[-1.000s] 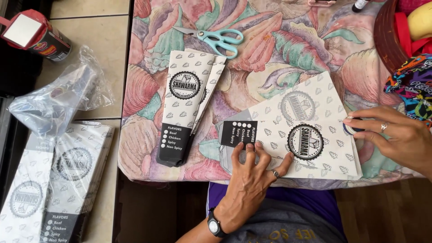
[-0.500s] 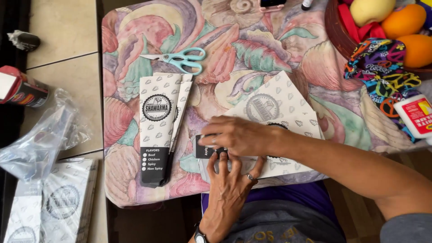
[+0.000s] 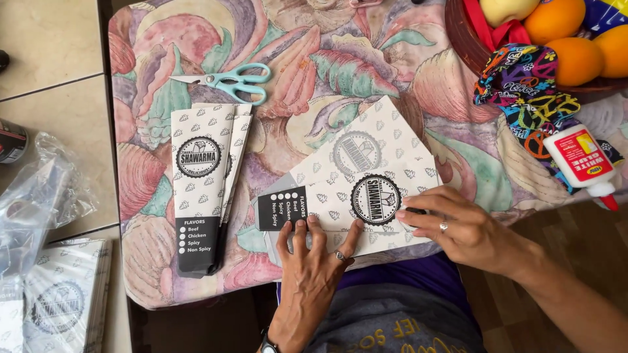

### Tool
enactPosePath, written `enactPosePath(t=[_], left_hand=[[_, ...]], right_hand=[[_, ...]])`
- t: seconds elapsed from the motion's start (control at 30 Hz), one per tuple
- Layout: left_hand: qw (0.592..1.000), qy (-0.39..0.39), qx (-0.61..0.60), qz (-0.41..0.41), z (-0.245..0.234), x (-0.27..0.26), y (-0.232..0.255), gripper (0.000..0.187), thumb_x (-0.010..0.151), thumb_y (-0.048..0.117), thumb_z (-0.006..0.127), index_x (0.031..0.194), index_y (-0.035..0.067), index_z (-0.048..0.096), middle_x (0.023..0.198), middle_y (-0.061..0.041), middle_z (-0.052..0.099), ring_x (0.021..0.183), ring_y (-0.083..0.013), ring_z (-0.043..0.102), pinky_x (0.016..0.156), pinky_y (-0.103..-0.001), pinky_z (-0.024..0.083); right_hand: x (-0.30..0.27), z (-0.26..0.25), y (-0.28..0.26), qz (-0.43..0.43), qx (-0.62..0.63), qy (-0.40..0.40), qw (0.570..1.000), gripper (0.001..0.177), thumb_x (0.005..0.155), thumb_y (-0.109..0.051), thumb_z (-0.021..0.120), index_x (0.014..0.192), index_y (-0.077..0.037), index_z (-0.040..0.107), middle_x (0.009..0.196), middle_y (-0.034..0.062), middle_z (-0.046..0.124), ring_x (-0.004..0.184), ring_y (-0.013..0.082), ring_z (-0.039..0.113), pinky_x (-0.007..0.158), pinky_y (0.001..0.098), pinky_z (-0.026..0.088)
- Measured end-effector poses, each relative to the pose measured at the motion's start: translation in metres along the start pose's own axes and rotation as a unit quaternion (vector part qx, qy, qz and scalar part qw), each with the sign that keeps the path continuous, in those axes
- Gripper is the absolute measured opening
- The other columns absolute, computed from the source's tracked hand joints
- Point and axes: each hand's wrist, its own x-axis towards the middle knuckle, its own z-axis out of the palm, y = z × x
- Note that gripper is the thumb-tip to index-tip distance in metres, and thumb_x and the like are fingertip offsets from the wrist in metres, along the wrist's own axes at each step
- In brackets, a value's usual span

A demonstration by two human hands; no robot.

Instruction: Applying small circular labels to printed paper food wraps on a workspace.

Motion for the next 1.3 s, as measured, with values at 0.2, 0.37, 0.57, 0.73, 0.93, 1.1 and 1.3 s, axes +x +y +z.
enactPosePath(t=[0.2,0.37,0.57,0.73,0.93,1.1,1.3], left_hand=[[0.999,-0.031,0.007,0.003,0.001,-0.003,0.001,0.073,0.099,0.0,0.052,0.16,0.033,0.028,0.129,-0.031,0.053,0.112,-0.0467,0.057,0.101,-0.062,0.048],[1.0,-0.021,0.001,0.003,-0.002,-0.002,0.001,0.066,0.101,0.004,0.047,0.158,0.033,0.033,0.129,-0.032,0.052,0.11,-0.0502,0.058,0.102,-0.063,0.046],[1.0,-0.008,-0.003,-0.004,0.003,-0.002,0.003,0.074,0.096,0.009,0.063,0.156,0.034,0.03,0.123,-0.028,0.052,0.111,-0.048,0.056,0.098,-0.061,0.047],[0.999,-0.036,-0.009,-0.014,-0.002,0.003,0.001,0.1,0.063,0.062,0.093,0.147,0.039,0.043,0.106,-0.009,0.045,0.096,-0.0326,0.05,0.098,-0.055,0.046],[0.997,-0.072,0.011,0.036,-0.02,0.027,-0.01,0.05,0.106,0.046,0.05,0.151,0.024,0.047,0.11,-0.021,0.057,0.103,-0.0401,0.058,0.09,-0.055,0.049],[0.962,-0.111,0.164,0.188,-0.021,0.04,-0.016,0.05,0.105,0.014,0.04,0.153,0.027,0.047,0.085,-0.005,0.061,0.065,-0.0209,0.063,0.062,-0.042,0.06],[0.943,-0.095,0.19,0.255,-0.008,0.044,-0.017,0.051,0.102,0.001,0.034,0.15,0.015,0.048,0.073,-0.011,0.064,0.057,-0.0259,0.067,0.05,-0.044,0.064]], right_hand=[[-0.026,-0.027,0.006,0.05,-0.018,0.0,0.999,0.038,0.088,-0.005,0.073,0.126,-0.009,0.069,0.125,0.0094,0.068,0.11,0.0282,0.063,0.1,0.0399,0.053],[0.047,-0.003,0.024,-0.035,-0.042,-0.014,0.998,0.027,0.092,-0.006,0.07,0.119,-0.002,0.07,0.122,0.0126,0.068,0.11,0.0298,0.061,0.098,0.0429,0.052],[0.174,0.089,0.011,-0.203,0.044,-0.126,0.97,0.023,0.087,0.006,0.071,0.109,0.0,0.073,0.115,0.0153,0.068,0.106,0.0267,0.061,0.105,0.0434,0.044],[0.171,0.101,0.004,-0.201,0.101,-0.146,0.963,0.026,0.093,0.002,0.067,0.119,0.003,0.071,0.114,0.018,0.063,0.101,0.0304,0.053,0.097,0.0449,0.049],[0.058,-0.001,0.06,-0.11,0.031,-0.034,0.993,0.024,0.095,0.0,0.066,0.119,-0.004,0.071,0.129,0.0121,0.067,0.126,0.0274,0.06,0.11,0.0471,0.045],[-0.065,-0.012,0.126,0.146,-0.051,0.11,0.982,0.028,0.106,0.013,0.076,0.133,0.01,0.069,0.138,0.0252,0.06,0.131,0.0373,0.059,0.128,0.0453,0.044],[-0.062,0.022,0.098,0.19,0.006,0.179,0.965,0.027,0.11,0.028,0.06,0.132,0.02,0.048,0.146,0.041,0.053,0.14,0.0494,0.053,0.127,0.0519,0.039]])
